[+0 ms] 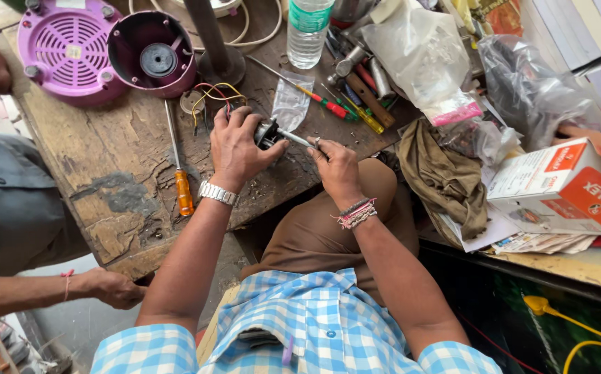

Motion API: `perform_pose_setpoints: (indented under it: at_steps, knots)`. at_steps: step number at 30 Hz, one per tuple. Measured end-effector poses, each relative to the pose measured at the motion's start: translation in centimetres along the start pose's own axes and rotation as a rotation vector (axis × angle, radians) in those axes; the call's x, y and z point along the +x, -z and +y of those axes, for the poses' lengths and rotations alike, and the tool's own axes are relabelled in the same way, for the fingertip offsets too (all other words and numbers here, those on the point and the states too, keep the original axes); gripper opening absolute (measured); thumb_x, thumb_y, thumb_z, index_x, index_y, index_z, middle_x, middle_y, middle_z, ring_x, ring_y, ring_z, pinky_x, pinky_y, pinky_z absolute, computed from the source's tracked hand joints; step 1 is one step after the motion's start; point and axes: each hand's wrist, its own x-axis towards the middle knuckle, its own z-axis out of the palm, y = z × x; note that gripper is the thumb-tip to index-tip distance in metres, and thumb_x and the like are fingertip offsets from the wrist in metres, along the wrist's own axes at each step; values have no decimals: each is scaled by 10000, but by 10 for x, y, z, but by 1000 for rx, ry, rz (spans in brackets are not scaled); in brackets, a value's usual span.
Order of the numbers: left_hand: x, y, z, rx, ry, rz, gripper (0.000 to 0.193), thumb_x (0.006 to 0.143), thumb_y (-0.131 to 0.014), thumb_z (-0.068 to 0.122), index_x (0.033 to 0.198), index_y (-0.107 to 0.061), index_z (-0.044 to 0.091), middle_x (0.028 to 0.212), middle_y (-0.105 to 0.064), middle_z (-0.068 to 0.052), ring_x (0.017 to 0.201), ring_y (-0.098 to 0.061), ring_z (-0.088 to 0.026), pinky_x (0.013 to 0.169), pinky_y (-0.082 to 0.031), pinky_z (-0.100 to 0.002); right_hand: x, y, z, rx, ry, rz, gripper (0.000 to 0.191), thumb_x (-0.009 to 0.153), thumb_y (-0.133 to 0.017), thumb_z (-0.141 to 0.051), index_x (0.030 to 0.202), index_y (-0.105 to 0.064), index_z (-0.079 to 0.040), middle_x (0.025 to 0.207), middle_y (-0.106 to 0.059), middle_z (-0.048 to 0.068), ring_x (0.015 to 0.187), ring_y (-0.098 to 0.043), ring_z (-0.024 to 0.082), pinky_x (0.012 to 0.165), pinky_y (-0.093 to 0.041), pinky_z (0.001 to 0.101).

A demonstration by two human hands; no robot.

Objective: The person sits at a cluttered workbench and repairs a small electric motor. They use a hammer to tap a component, then use a screwdriver and a wrench to adjust and tighten parts of the motor assembly. The person also handles a plastic bag containing small parts.

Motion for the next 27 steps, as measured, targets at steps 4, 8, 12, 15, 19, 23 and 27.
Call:
perform_pose_setpoints:
  at_steps: [4,8,12,15,19,23,27]
  knots:
    - [-1,-2,-2,-37,12,-16,580,737,-848,568,1109,-749,134,1328,-636,-97,1324,-460,-422,1031,-436,-545,3,-4,-2,17,-52,-22,207,918,-755,-98,1116,-759,-38,976,-752,163,787,-731,252,706,-568,359]
    - [-2,-5,-3,-10,0,8,584,713,-855,560,1101,-758,134,1326,-631,-100,1321,-442,-446,1033,-416,-559,3,1,-6,-273,308,-16,327,870,-727,-15,1195,-748,-45,1096,-760,150,969,-703,292,884,-563,390]
    - [-2,-4,-2,-26,-7,27,577,714,-855,556,1100,-761,139,1333,-622,-108,1326,-440,-451,1035,-412,-562,4,9,-11,-453,526,-22,427,863,-703,16,1289,-685,-12,1198,-729,162,1054,-676,306,955,-555,399]
    - [-1,-2,-1,-18,-7,25,562,712,-856,544,1102,-767,149,1335,-621,-111,1326,-435,-449,1037,-411,-570,6,7,-12,-399,473,-64,398,883,-708,-16,1275,-663,32,1138,-720,168,1020,-672,321,922,-549,413]
    - [0,-5,-2,-36,41,-6,561,701,-871,546,1096,-773,159,1318,-623,-101,1330,-416,-455,1022,-397,-582,5,-11,-7,-289,296,-38,189,928,-738,-94,1085,-701,5,957,-743,141,863,-681,324,785,-541,439]
    - [-4,-10,-5,-49,30,25,516,730,-868,512,1094,-772,159,1342,-616,-103,1342,-421,-436,1067,-384,-582,12,-24,10,-174,-106,-51,291,1078,-552,-258,985,-731,-49,812,-731,129,686,-673,263,624,-522,389]
    - [-6,-7,-5,-49,33,35,519,744,-865,517,1102,-769,153,1341,-615,-105,1346,-420,-451,1055,-380,-589,39,-24,23,366,-764,-217,547,1102,-444,-457,948,-719,-10,643,-683,92,437,-516,123,408,-366,288]
